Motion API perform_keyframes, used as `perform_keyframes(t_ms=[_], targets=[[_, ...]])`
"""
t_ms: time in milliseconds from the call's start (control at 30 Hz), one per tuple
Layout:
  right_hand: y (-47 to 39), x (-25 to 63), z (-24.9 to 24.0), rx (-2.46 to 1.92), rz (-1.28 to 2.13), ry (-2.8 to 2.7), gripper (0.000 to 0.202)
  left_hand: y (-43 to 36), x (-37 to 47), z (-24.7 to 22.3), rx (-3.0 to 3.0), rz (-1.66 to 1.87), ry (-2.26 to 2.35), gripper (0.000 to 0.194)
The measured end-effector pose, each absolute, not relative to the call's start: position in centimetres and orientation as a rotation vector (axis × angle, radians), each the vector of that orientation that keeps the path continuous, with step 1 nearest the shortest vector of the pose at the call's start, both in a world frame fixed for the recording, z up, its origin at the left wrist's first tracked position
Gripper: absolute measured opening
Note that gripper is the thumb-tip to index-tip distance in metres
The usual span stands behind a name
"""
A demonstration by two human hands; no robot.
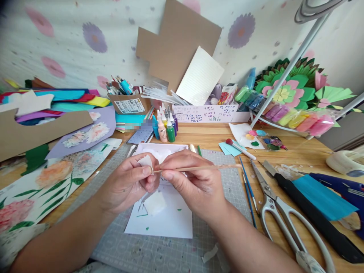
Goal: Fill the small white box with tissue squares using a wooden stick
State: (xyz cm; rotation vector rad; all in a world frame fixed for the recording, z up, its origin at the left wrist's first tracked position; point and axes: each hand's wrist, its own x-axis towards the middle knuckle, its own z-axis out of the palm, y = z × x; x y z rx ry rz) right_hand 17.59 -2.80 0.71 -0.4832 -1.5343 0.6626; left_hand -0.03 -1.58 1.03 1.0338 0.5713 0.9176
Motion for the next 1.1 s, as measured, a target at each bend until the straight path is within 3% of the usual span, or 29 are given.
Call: perform_keyframes(t_ms=[267, 567, 1100], targets=[[-2.83, 17.47, 0.96, -0.482, 0.648, -1.554, 0.021, -1.50, -0.13, 0.63, 0.998, 0.920, 0.523, 0.021], [-2.68, 17.52, 0.56, -0.469, 0.641, -1.522, 0.022, -1.48, -0.29, 0.70, 0.974, 0.910, 0.533, 0.008], [-2.87, 17.55, 0.88, -0.522, 0.608, -1.540, 0.017, -1.58, -0.14, 0.75, 0.957, 0.872, 0.543, 0.012]])
